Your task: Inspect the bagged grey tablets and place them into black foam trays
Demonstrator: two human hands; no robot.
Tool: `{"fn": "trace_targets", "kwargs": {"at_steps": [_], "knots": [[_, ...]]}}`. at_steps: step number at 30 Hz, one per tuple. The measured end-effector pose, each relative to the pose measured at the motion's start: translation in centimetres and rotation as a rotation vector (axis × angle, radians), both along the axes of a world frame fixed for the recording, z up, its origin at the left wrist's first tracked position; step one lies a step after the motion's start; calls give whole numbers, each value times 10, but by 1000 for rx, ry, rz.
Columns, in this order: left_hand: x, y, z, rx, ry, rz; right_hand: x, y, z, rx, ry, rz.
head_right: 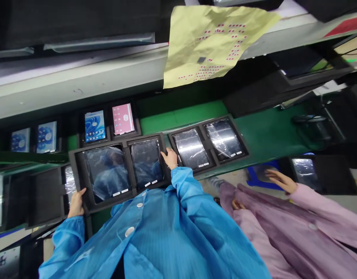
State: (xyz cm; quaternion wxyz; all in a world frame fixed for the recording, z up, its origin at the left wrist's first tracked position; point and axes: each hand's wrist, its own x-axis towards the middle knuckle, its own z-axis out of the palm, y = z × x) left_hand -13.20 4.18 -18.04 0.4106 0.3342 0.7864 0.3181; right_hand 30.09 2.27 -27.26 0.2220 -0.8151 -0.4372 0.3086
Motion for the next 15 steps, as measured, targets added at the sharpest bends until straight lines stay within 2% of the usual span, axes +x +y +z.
{"fn": "trace_targets", "kwargs": {"at_steps": [3, 6, 8, 11, 13, 15], "knots": [[32, 3, -5, -33, -112, 26, 26, -2, 15, -52, -107, -49], [92, -3, -26, -60, -258, -44, 92, -7, 36, -104, -250, -142], [144, -11, -45, -77, -384, -152, 149, -10, 48, -164, -334, -219], [224, -26, -72, -122, -583, -385, 231, -14, 58, -260, -431, -341], [269, -35, -88, -186, -677, -544, 273, -16, 62, -312, -479, -408], [305, -44, -100, -238, -732, -686, 303, -18, 64, -340, -513, -438]]}}
